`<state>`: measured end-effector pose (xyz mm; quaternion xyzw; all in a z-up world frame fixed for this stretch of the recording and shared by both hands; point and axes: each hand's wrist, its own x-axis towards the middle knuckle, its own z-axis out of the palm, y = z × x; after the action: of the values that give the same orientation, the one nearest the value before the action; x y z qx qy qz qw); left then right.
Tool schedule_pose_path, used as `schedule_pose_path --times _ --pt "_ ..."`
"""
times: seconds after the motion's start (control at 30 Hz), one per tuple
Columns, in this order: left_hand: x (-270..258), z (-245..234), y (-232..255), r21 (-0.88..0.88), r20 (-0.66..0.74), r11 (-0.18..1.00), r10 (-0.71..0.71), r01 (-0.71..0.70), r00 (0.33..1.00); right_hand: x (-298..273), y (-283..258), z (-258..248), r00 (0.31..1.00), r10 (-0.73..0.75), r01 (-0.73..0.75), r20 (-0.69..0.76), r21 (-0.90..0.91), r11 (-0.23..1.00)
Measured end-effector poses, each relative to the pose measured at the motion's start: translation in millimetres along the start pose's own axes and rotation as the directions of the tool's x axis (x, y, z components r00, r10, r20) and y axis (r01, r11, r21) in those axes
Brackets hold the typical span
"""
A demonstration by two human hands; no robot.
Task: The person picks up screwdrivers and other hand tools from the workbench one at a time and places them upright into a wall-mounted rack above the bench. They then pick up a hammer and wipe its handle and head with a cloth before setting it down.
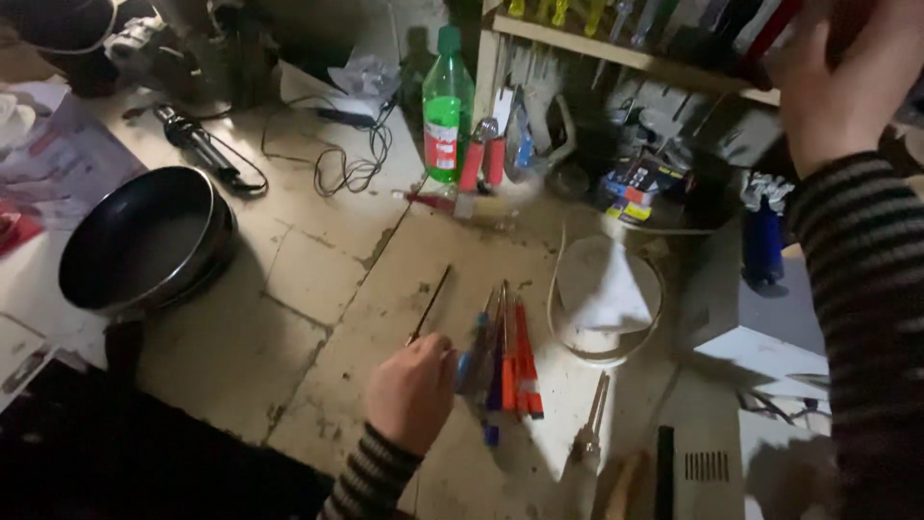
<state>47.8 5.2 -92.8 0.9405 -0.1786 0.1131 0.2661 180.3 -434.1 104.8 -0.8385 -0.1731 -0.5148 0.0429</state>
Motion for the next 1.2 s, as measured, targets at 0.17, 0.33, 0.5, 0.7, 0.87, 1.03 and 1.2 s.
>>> schedule_pose_path --times 0.17,0.33,0.5,0.7,0.87,1.03,1.2 --pt "-8.4 34.5 40.0 0.035 0.243 0.997 0.056 -0.067 0.968 -6.9 -74.4 -21.1 0.993 0.003 -0.021 0.118 0.153 0.988" --pt "-31.4 91.0 51.9 0.111 0.385 0.965 0.180 -0.239 0.905 -36.4 -185.3 -35.5 0.651 0.198 -0.341 0.733 0.049 0.939" --pt "-57.1 95.3 68.2 0.422 0.105 0.858 0.276 -0.294 0.955 -118.6 -229.8 -11.8 0.204 0.143 -0.279 0.968 -0.083 0.957" --pt "-59.8 130.0 60.9 0.514 -0.028 0.830 0.270 -0.218 0.963 -162.7 -241.9 0.4 0.093 -0.049 -0.299 0.994 0.075 0.951" --pt "-57.1 168.4 43.5 0.454 -0.073 0.880 0.190 -0.137 0.979 -182.7 -254.3 18.1 0.028 0.010 -0.270 1.000 -0.002 0.963" --pt "-50.4 189.8 30.1 0.483 -0.076 0.869 0.160 -0.104 0.984 -200.8 -262.6 33.4 0.003 0.075 -0.241 0.997 -0.072 0.968" --pt "-49.0 225.7 20.3 0.541 -0.236 0.841 0.142 0.008 0.961 -143.2 -316.2 43.4 -0.488 0.592 -0.178 0.642 -0.737 0.652"
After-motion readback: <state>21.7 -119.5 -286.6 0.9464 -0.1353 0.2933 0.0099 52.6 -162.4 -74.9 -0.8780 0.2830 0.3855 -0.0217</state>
